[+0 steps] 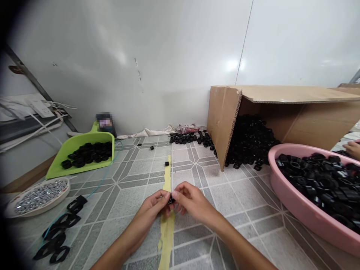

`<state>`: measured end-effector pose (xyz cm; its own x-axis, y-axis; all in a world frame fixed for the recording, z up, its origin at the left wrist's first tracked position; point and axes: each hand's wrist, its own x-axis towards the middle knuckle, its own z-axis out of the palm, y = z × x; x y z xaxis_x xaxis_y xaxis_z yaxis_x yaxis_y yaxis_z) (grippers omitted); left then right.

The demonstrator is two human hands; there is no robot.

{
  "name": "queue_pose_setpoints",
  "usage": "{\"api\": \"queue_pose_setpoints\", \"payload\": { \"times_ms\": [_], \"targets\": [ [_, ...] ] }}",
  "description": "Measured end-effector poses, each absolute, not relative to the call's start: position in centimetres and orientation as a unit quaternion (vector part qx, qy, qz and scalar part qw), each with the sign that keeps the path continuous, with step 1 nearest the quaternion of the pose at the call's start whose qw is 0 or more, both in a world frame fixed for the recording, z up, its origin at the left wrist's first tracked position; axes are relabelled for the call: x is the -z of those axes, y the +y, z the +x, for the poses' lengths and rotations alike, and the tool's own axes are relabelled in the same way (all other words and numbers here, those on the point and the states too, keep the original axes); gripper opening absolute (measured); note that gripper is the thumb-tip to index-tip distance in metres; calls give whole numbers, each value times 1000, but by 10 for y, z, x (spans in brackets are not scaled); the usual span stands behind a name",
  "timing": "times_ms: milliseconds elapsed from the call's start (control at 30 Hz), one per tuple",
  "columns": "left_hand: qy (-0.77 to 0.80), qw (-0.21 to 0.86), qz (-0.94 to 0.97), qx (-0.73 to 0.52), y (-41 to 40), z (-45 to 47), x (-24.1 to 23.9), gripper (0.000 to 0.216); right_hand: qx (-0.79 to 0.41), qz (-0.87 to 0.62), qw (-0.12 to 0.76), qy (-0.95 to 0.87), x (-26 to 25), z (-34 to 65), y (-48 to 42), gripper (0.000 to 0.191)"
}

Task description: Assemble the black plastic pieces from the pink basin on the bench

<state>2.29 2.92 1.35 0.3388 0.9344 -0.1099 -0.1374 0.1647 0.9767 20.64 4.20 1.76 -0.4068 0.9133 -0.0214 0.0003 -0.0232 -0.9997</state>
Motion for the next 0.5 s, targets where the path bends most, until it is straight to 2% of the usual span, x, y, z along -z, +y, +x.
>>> {"api": "queue_pose_setpoints", "payload": {
  "times_ms": [200,333,433,500],
  "targets": [
    [406,645,499,-413,29,21,-12,37,-586,-370,369,-619,-18,208,43,36],
    [404,652,498,-404,29,21,-12,38,-558,-426,368,-610,-10,205,43,51],
    [399,650,499,-411,28,23,-13,37,-602,-379,370,-598,-12,206,43,39],
    [391,649,503,-415,28,25,-14,37,-626,-355,368,-589,-15,205,42,39]
  ]
}}
